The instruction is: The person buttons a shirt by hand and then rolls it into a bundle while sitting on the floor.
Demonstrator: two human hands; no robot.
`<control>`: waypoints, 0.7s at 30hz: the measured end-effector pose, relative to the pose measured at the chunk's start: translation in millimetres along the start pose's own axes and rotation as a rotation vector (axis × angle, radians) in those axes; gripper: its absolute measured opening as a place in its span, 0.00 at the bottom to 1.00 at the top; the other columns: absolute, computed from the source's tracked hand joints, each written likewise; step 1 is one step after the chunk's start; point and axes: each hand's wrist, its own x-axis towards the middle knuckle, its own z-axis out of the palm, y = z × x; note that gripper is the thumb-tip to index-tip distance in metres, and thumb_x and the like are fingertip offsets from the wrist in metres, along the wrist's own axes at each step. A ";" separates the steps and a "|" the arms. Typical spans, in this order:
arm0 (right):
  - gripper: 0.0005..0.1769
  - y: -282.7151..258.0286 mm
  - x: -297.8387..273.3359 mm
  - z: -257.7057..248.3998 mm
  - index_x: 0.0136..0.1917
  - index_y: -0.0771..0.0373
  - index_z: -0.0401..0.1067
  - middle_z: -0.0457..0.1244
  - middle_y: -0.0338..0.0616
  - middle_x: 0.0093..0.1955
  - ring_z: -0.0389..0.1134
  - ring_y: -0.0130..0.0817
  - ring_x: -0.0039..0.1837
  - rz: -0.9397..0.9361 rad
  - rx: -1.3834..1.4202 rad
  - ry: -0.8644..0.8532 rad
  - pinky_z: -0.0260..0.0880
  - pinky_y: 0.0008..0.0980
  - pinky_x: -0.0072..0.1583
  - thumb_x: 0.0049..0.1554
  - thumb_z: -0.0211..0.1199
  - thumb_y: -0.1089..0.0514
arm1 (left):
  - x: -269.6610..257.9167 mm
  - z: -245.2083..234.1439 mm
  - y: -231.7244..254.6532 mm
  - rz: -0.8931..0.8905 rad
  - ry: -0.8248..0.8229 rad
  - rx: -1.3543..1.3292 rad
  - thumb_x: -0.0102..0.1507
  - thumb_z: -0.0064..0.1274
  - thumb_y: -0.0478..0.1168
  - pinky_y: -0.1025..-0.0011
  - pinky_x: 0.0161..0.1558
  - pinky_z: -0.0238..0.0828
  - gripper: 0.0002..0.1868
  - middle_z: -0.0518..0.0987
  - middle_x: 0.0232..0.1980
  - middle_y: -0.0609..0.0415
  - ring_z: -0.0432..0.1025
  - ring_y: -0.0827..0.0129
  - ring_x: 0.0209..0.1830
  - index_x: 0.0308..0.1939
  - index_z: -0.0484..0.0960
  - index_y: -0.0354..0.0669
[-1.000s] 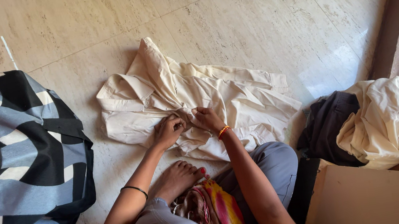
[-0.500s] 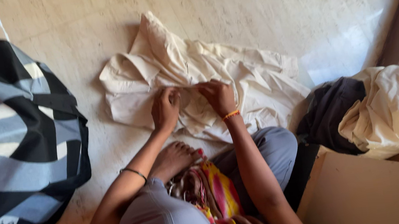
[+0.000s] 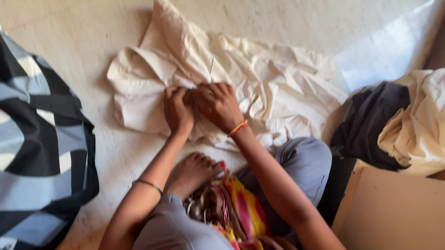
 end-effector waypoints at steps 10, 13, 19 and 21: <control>0.10 17.1 -12.7 12.3 0.50 0.53 0.80 0.70 0.37 0.49 0.72 0.39 0.52 0.169 0.052 -0.100 0.72 0.37 0.52 0.54 0.63 0.60 | -6.2 -31.3 26.5 0.158 -0.154 0.067 0.61 0.58 0.37 0.56 0.48 0.69 0.08 0.79 0.44 0.48 0.73 0.49 0.48 0.44 0.84 0.42; 0.09 17.2 -14.6 12.1 0.46 0.52 0.82 0.69 0.37 0.44 0.72 0.39 0.49 0.265 0.094 -0.067 0.73 0.38 0.48 0.54 0.63 0.61 | -3.9 -27.7 27.3 0.247 -0.134 0.187 0.62 0.58 0.39 0.57 0.51 0.69 0.06 0.78 0.40 0.48 0.74 0.51 0.46 0.42 0.86 0.44; 0.05 10.9 -13.7 11.1 0.45 0.57 0.79 0.67 0.40 0.41 0.71 0.40 0.46 0.215 0.041 -0.027 0.71 0.41 0.42 0.55 0.64 0.60 | 0.5 -18.0 21.3 0.249 -0.142 0.247 0.60 0.59 0.37 0.59 0.50 0.70 0.09 0.79 0.41 0.50 0.75 0.53 0.46 0.44 0.87 0.46; 0.06 8.6 -13.9 11.0 0.46 0.57 0.79 0.67 0.40 0.42 0.71 0.40 0.46 0.222 0.040 -0.023 0.71 0.40 0.42 0.55 0.64 0.61 | 3.0 -14.5 19.1 0.220 -0.189 0.306 0.57 0.57 0.33 0.60 0.53 0.70 0.13 0.80 0.43 0.50 0.75 0.54 0.48 0.45 0.88 0.47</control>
